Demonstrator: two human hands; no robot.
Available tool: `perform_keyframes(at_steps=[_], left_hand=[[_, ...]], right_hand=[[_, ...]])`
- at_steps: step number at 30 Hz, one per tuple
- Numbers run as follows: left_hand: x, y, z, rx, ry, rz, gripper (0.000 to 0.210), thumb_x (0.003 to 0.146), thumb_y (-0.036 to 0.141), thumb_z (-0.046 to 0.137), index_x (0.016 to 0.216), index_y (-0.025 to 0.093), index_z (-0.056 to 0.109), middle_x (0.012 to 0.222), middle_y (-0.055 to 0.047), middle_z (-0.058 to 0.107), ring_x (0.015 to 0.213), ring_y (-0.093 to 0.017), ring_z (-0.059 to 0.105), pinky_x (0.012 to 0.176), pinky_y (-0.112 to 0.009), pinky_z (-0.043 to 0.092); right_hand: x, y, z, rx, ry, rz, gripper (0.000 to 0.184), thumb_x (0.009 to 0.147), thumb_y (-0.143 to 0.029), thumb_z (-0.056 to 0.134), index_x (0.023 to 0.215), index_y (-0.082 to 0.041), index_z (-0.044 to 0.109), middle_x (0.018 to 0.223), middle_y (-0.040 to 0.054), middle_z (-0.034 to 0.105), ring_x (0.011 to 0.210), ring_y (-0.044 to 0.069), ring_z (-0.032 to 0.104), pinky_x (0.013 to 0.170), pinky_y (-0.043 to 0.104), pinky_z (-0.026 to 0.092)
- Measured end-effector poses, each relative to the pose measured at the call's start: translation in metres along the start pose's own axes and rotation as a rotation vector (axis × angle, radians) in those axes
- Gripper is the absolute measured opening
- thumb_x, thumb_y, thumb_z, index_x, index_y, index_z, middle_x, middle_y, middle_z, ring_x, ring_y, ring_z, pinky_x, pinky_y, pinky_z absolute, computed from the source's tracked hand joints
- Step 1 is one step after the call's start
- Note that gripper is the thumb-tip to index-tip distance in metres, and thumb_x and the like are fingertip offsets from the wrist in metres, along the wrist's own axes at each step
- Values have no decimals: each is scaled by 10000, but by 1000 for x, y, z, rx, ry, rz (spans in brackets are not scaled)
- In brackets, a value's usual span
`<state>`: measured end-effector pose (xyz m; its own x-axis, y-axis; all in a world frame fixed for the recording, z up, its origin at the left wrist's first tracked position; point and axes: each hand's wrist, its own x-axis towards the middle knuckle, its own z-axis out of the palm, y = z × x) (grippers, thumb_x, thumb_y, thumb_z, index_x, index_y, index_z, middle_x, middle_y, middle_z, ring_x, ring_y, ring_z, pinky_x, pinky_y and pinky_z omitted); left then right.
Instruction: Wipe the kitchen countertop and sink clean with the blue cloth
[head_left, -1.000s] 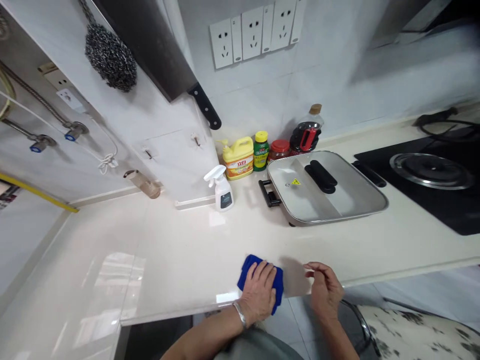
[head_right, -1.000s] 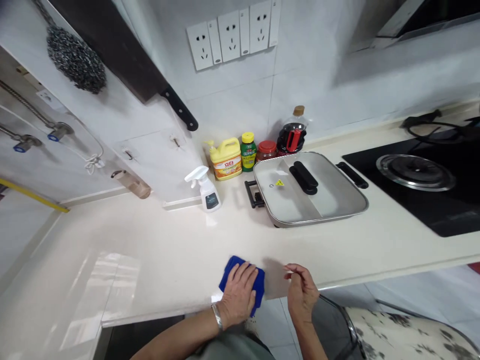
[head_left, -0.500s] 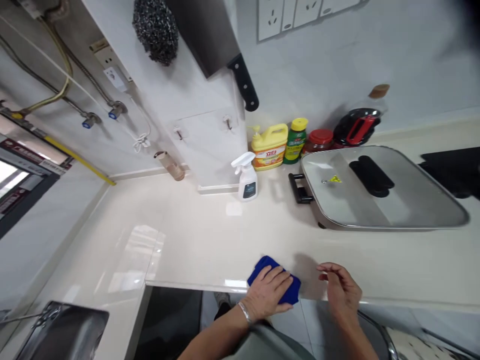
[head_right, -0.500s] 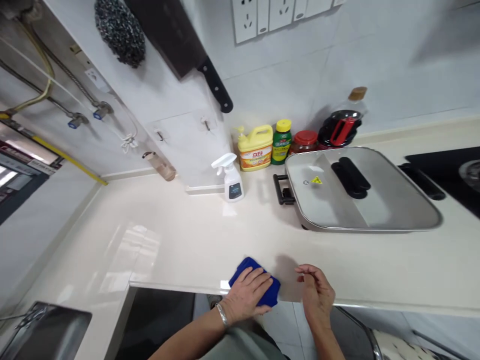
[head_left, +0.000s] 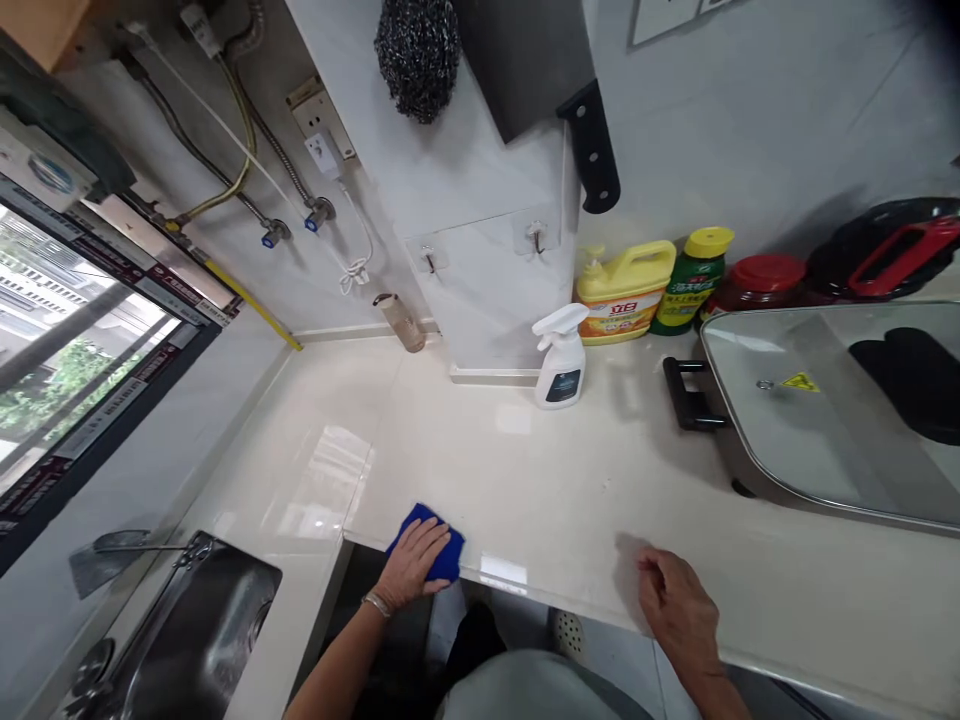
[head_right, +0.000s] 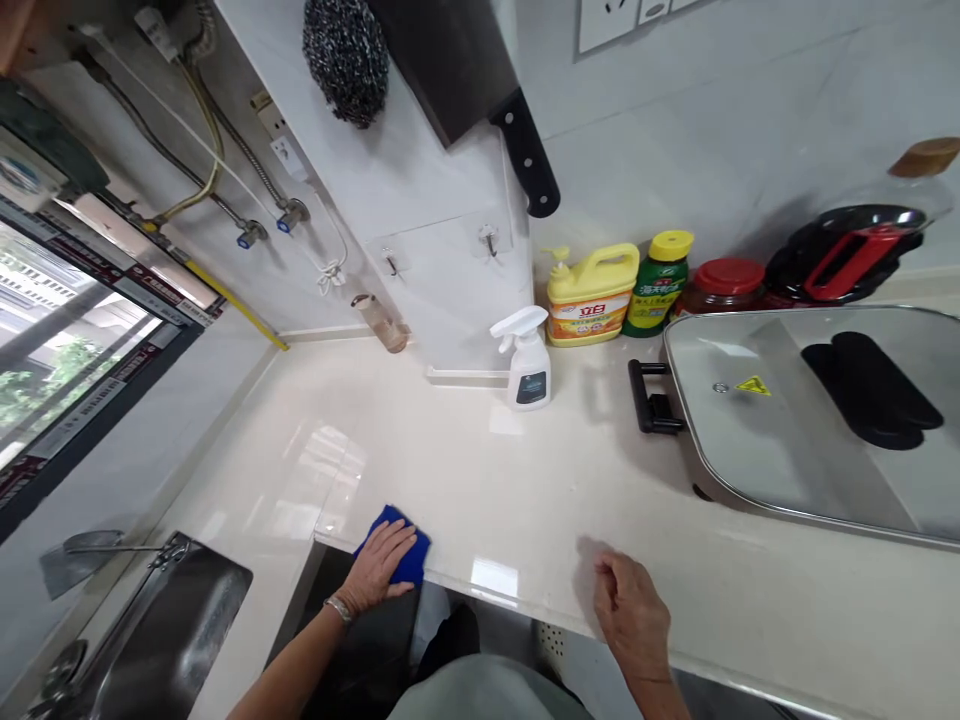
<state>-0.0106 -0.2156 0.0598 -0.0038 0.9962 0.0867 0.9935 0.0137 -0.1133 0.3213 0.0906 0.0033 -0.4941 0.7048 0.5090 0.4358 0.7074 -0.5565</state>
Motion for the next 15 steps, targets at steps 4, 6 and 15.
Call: perform_keyframes(at_steps=[4, 6, 15], left_hand=[[-42, -46, -8, 36, 2, -61, 748, 926, 513, 543, 1537, 164, 290, 1415, -157, 582, 1386, -315, 464, 1119, -528, 433], [-65, -69, -11, 59, -11, -129, 735, 935, 435, 549, 1553, 177, 247, 1434, -156, 566, 1401, -319, 447, 1116, -535, 438], [-103, -145, -34, -4, -240, -157, 743, 895, 542, 576, 1535, 270, 314, 1574, -93, 414, 1505, -346, 250, 1170, -566, 368]], right_hand=[[2, -2, -1, -23, 34, -51, 135, 964, -205, 463, 924, -211, 592, 853, 44, 667, 760, 170, 632, 692, 272, 493], [3, -3, 0, -1, 39, -33, 144, 967, -201, 448, 923, -210, 585, 873, 53, 670, 777, 174, 639, 694, 275, 496], [-2, 1, 4, 34, -22, 78, 191, 956, -303, 422, 940, -215, 591, 872, 59, 683, 782, 195, 637, 694, 301, 491]])
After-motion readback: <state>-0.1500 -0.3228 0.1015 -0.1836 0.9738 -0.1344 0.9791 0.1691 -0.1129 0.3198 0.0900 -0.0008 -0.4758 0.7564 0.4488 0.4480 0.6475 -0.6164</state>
